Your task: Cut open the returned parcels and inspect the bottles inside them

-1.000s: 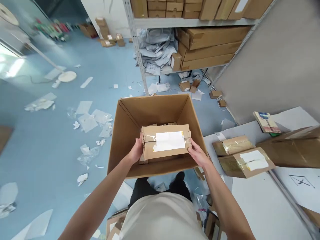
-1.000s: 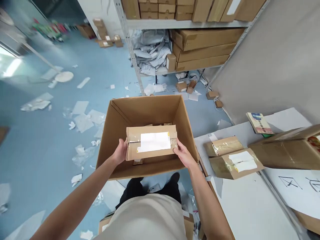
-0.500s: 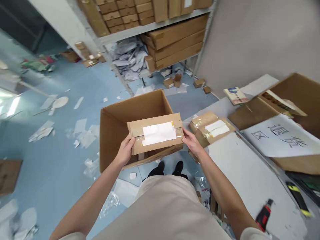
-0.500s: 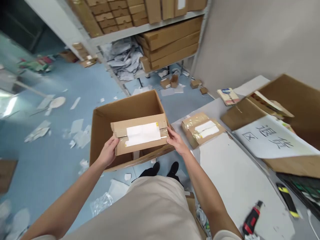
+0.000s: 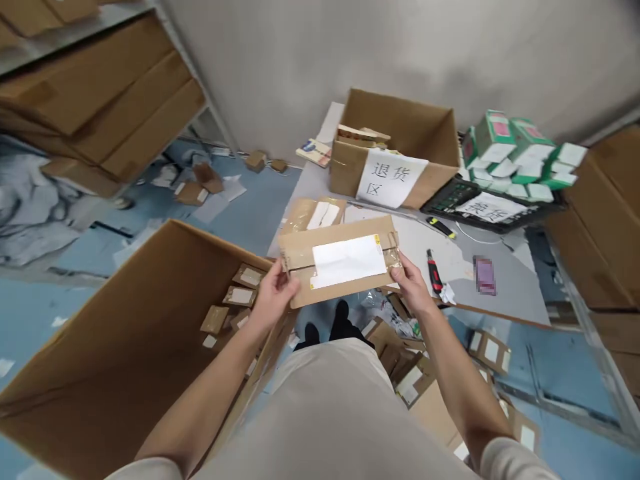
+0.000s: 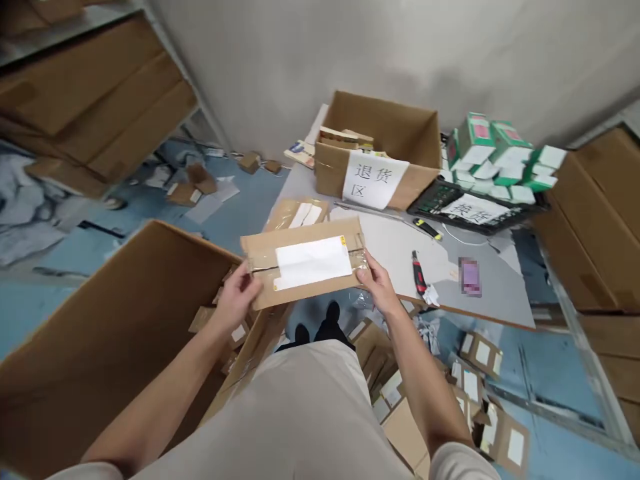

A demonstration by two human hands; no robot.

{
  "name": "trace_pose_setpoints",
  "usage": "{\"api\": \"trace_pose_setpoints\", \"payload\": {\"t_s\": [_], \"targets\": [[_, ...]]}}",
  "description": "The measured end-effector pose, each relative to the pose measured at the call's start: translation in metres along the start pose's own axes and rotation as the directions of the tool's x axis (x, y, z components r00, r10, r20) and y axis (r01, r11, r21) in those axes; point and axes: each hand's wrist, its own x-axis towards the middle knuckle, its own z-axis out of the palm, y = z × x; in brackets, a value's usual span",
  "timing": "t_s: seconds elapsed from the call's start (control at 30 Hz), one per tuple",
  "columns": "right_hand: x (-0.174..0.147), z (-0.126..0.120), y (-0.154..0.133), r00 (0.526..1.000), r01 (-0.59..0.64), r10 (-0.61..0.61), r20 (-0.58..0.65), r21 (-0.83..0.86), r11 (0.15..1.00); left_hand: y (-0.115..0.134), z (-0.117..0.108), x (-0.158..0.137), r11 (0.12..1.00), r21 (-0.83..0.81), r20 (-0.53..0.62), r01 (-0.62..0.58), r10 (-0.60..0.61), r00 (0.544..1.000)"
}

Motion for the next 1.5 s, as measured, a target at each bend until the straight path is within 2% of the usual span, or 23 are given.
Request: {"api": "trace_pose_setpoints", "payload": {"t_s": [0.07, 0.13, 0.23, 0.3, 0.43, 0.53, 0.6, 0.67, 0.73, 0.83, 0.93, 1.07, 1.13, 1.23, 1.37, 1.43, 1.5], "targets": [[-0.019, -0.027, 0.023, 0.991, -0.059, 0.062, -0.117, 0.031, 0.998, -0.011, 0.032, 0.019, 1.0, 0.004, 0.161, 0.027, -0.028, 0.987], [-0.033, -0.049, 0.047, 0.977, -0.079, 0.093, -0.193, 0.075, 0.994, -0.026, 0.063, 0.039, 0.997, 0.014, 0.273, 0.079, -0.08, 0.959], [-0.039, -0.079, 0.082, 0.952, -0.071, 0.111, -0.284, 0.148, 0.986, -0.057, 0.106, 0.071, 0.986, 0.007, 0.375, 0.164, -0.155, 0.914], [-0.034, -0.099, 0.104, 0.934, -0.089, 0.149, -0.324, 0.191, 0.978, -0.079, 0.133, 0.093, 0.984, 0.001, 0.421, 0.178, -0.162, 0.893], [-0.006, -0.139, 0.135, 0.925, -0.149, 0.221, -0.309, 0.238, 0.96, -0.113, 0.176, 0.136, 0.984, 0.05, 0.442, 0.17, -0.174, 0.88], [0.019, -0.166, 0.149, 0.95, -0.209, 0.258, -0.179, 0.251, 0.945, -0.13, 0.196, 0.164, 0.982, 0.079, 0.426, 0.171, -0.189, 0.885], [0.033, -0.179, 0.158, 0.956, -0.268, 0.288, -0.059, 0.233, 0.935, -0.142, 0.203, 0.178, 0.981, 0.108, 0.393, 0.16, -0.19, 0.9], [0.042, -0.189, 0.169, 0.943, -0.332, 0.332, 0.032, 0.163, 0.929, -0.153, 0.206, 0.188, 0.975, 0.161, 0.345, 0.156, -0.203, 0.916], [0.047, -0.195, 0.181, 0.925, -0.378, 0.374, 0.061, 0.064, 0.924, -0.163, 0.206, 0.191, 0.962, 0.221, 0.294, 0.161, -0.223, 0.93], [0.048, -0.197, 0.196, 0.927, -0.373, 0.374, 0.025, -0.032, 0.927, -0.173, 0.202, 0.19, 0.949, 0.265, 0.28, 0.172, -0.246, 0.928], [0.048, -0.198, 0.203, 0.944, -0.329, 0.328, -0.032, -0.129, 0.936, -0.178, 0.189, 0.186, 0.944, 0.298, 0.363, 0.141, -0.248, 0.898], [0.053, -0.2, 0.206, 0.946, -0.323, 0.311, -0.091, -0.328, 0.888, -0.19, 0.17, 0.186, 0.875, 0.481, 0.4, 0.055, -0.275, 0.874], [0.056, -0.199, 0.206, 0.928, -0.373, 0.354, -0.118, -0.332, 0.866, -0.197, 0.166, 0.188, 0.857, 0.512, 0.399, 0.047, -0.287, 0.871], [0.059, -0.197, 0.205, 0.902, -0.431, 0.409, -0.134, -0.246, 0.868, -0.202, 0.168, 0.192, 0.888, 0.454, 0.407, 0.071, -0.277, 0.87], [0.062, -0.202, 0.191, 0.905, -0.424, 0.403, -0.135, -0.218, 0.879, -0.188, 0.178, 0.204, 0.903, 0.423, 0.361, 0.076, -0.245, 0.9], [0.065, -0.206, 0.179, 0.916, -0.4, 0.375, -0.143, -0.263, 0.878, -0.176, 0.184, 0.215, 0.879, 0.475, 0.321, 0.045, -0.221, 0.921], [0.07, -0.208, 0.168, 0.914, -0.406, 0.363, -0.182, -0.366, 0.837, -0.166, 0.191, 0.228, 0.826, 0.564, 0.282, 0.021, -0.216, 0.935]]}}
